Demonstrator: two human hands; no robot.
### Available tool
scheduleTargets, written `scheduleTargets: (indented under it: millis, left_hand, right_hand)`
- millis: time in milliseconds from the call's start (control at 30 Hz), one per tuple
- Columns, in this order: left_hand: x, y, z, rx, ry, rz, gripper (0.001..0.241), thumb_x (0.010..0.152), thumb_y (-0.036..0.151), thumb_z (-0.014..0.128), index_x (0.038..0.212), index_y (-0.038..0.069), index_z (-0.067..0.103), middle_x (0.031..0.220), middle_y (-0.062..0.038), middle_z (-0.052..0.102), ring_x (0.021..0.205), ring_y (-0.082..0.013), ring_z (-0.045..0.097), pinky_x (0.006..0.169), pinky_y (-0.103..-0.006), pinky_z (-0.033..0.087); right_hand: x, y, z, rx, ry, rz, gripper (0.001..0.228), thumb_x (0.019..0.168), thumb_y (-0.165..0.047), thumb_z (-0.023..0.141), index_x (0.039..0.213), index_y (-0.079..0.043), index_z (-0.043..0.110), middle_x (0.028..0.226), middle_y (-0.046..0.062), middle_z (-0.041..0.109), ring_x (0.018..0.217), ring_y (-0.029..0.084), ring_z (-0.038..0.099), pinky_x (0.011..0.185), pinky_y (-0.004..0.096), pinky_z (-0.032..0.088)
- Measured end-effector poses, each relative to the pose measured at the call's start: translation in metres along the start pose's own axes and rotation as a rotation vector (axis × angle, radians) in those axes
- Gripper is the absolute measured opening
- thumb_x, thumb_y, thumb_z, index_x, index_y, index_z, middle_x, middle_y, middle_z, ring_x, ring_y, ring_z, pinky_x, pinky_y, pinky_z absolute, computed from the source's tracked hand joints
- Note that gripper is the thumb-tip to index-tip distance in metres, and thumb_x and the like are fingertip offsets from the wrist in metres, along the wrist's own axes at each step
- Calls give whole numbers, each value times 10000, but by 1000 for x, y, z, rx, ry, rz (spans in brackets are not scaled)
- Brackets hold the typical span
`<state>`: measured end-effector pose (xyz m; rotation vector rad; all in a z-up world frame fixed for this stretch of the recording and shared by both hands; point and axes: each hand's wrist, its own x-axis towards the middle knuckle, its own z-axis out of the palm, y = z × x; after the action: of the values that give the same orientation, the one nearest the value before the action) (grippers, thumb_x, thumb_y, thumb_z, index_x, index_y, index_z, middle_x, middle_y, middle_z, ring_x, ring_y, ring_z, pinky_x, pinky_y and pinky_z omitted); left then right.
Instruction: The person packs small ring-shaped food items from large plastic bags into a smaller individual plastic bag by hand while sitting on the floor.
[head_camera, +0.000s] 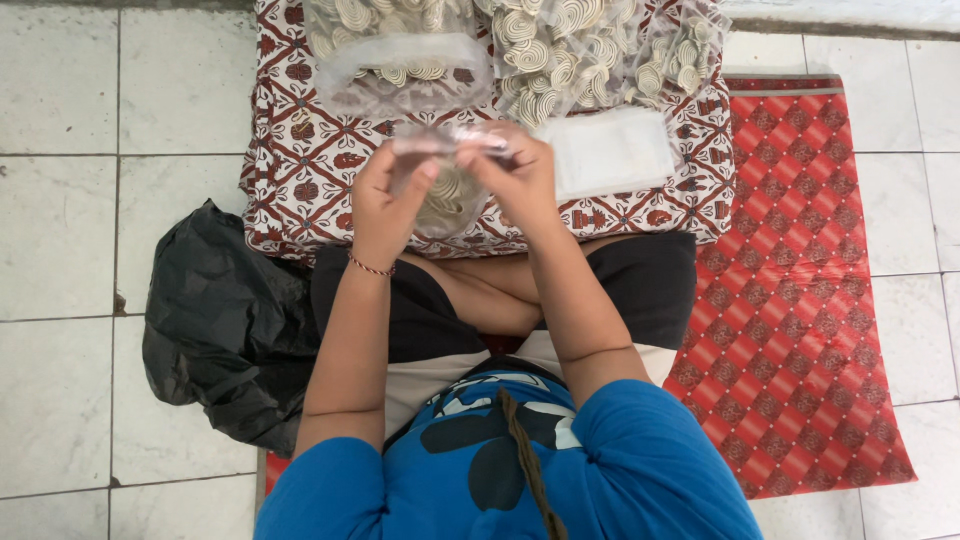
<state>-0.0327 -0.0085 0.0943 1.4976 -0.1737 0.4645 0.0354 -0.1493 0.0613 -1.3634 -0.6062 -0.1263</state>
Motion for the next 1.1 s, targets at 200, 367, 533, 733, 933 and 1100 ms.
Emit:
scheduleTargets:
  millis: [200,367,533,733,933,1100]
  left_hand:
    - [-11,2,-7,43,-182,-295,436,878,385,382,1174,73,458,1108,-111,535,798,-188,621,609,-232,574]
    - [-21,-18,1,-17,-30,-251,328,906,240,426,1170,61,502,1029,-58,581,869,-135,582,719,-240,534]
    - [-15,-8,9,226,-29,-174,471,902,457,292,1230,150,432,1123,-96,576,1002,-224,582,799,-320,520]
    - [-15,16,31,441,-125,-294,477,945,293,280,1309,-14,260,1301,-258,345,1184,-396,352,949,-554,324]
    - [-22,-22,30,349,-208,-374,765,800,239,603,1378,72,129,1383,-233,217,1256,-393,248,1012,-489,288]
    - [-19,-47,25,275,16,-487,831,748,192,682,1375,157,137,1335,-182,310,1174,-371,376,943,-484,404]
  right_hand:
    - [22,-30,-12,411,328,26,136,802,-102,651,921,-41,625,942,88,631,923,190,563,839,274,429]
    - [16,-34,-2,353,249,21,339,883,-276,511,1095,-13,497,1105,110,530,1107,221,446,1014,343,301]
    - [-3,-20,13,-2,296,275,486,883,-406,392,1232,-69,417,1243,128,477,1174,259,442,964,352,393]
    - [-14,16,28,-160,372,219,513,959,-376,299,1222,50,409,1251,261,403,1227,329,319,1061,453,186]
    - [-16,50,21,-73,323,-53,344,972,-270,254,1080,-35,482,1075,134,536,1084,170,430,975,364,286]
    - [-24,84,2,-192,9,-150,347,898,-255,333,1122,-2,412,1020,171,495,1044,273,454,941,418,299]
